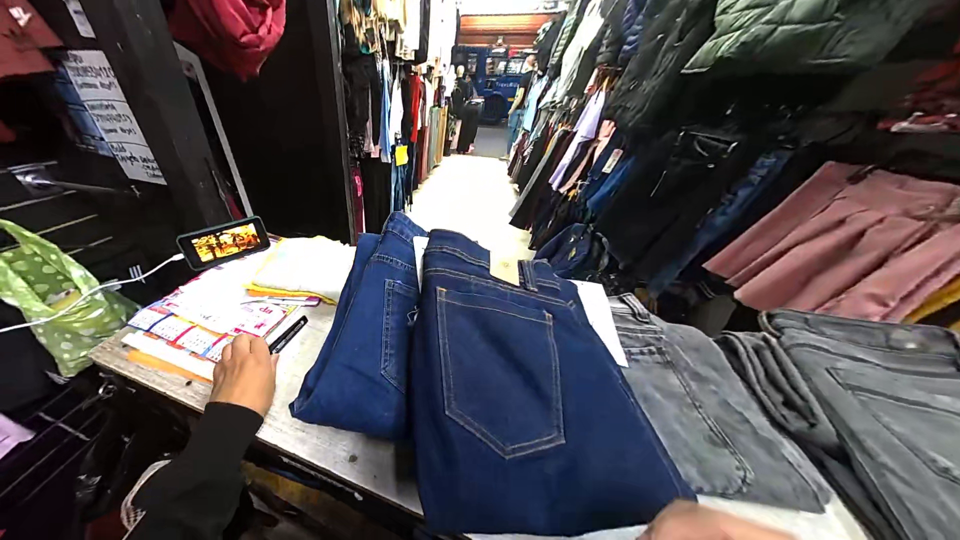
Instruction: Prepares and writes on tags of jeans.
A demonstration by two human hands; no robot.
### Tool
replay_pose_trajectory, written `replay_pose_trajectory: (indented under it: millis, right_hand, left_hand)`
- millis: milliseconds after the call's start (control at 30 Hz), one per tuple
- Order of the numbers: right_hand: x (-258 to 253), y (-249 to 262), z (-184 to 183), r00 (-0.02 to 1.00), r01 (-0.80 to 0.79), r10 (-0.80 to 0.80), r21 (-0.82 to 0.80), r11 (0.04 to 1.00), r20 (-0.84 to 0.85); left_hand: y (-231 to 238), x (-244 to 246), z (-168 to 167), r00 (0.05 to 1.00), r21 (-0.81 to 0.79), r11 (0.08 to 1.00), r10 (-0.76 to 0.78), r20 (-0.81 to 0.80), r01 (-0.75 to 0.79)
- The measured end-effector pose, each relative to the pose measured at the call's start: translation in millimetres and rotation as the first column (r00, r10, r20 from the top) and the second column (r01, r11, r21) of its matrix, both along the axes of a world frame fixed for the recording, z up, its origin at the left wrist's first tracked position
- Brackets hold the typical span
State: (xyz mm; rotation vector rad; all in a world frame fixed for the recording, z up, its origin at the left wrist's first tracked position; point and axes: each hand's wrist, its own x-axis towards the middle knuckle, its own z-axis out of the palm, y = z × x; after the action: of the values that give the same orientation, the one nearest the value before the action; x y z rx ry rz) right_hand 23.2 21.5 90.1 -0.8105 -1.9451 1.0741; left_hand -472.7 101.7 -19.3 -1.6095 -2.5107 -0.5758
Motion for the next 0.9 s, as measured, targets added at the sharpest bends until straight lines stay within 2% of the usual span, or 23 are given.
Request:
replay_pose_trajectory:
  millis: [67, 133, 167, 233, 267, 367, 433, 467, 533, 600, 667, 700, 767, 800, 833, 867, 900]
  right_hand:
    - [28, 34, 24, 0.983, 0.095, -0.113, 0.129, 0.987, 0.144]
    - [51, 90, 30, 0.946, 0.097, -0.148, 0.183, 0.978, 0.288]
    - [55, 121, 26, 0.927, 0.107, -0.172, 0.206, 0.973, 0.334]
    - [49, 172, 18, 0.897, 0.141, -0.22, 0.225, 0.964, 0.384]
    - [42, 189, 16, 0.892, 0.157, -0.233, 0.216, 0.964, 0.388]
    - [19, 215, 23, 0.922, 0.164, -0.227, 0.215, 0.963, 0.314]
    - [8, 214, 37, 0.949, 0.185, -0.231, 0.215, 0.959, 0.216]
    - [4, 214, 41, 0.961, 0.188, -0.223, 0.207, 0.96, 0.161]
    - [1, 212, 37, 0.982, 0.14, -0.163, 0.22, 0.965, 0.09]
    - [-1, 202, 32, 0.993, 0.055, -0.079, 0.254, 0.966, 0.083]
    - [-16, 174, 40, 0.997, -0.008, -0.018, 0.323, 0.946, 0.076]
    - [-32, 152, 50, 0.995, -0.007, -0.03, 0.37, 0.929, 0.094]
    - [-59, 112, 71, 0.979, -0.048, -0.053, 0.479, 0.876, 0.197]
    - [-65, 103, 73, 0.964, -0.121, -0.037, 0.558, 0.821, 0.262]
    - [-68, 97, 71, 0.95, -0.192, -0.011, 0.611, 0.768, 0.313]
    - [-71, 94, 66, 0.934, -0.26, 0.023, 0.638, 0.725, 0.356]
    - [-74, 91, 60, 0.917, -0.323, 0.057, 0.654, 0.684, 0.394]
  left_hand:
    - [-2, 3, 11, 0.995, 0.045, 0.995, 0.081, 0.052, -0.084]
    - [-11, 5, 30, 0.976, 0.232, 0.961, 0.106, 0.192, -0.15]
    - [-21, 12, 43, 0.959, 0.334, 0.928, 0.072, 0.273, -0.165]
    - [-44, 51, 76, 0.904, 0.498, 0.855, -0.088, 0.418, -0.147]
    - [-55, 81, 94, 0.844, 0.551, 0.826, -0.21, 0.494, -0.117]
    - [-72, 165, 127, 0.583, 0.661, 0.748, -0.561, 0.588, 0.053]
    - [-66, 201, 133, 0.438, 0.711, 0.671, -0.716, 0.544, 0.213]
    - [-61, 212, 134, 0.394, 0.709, 0.644, -0.754, 0.526, 0.285]
    - [-53, 229, 134, 0.322, 0.68, 0.628, -0.778, 0.539, 0.379]
    - [-44, 238, 128, 0.231, 0.684, 0.609, -0.79, 0.568, 0.4]
    - [-37, 241, 111, 0.07, 0.745, 0.6, -0.79, 0.609, 0.29]
    - [-35, 241, 102, -0.062, 0.786, 0.59, -0.791, 0.608, 0.184]
    - [-31, 240, 90, -0.373, 0.837, 0.545, -0.788, 0.49, -0.052]
    - [-28, 238, 85, -0.469, 0.85, 0.511, -0.786, 0.403, -0.126]
    - [-27, 237, 81, -0.514, 0.867, 0.47, -0.791, 0.332, -0.163]
    - [-28, 235, 81, -0.515, 0.875, 0.447, -0.802, 0.301, -0.184]
    - [-32, 233, 82, -0.472, 0.87, 0.455, -0.82, 0.325, -0.191]
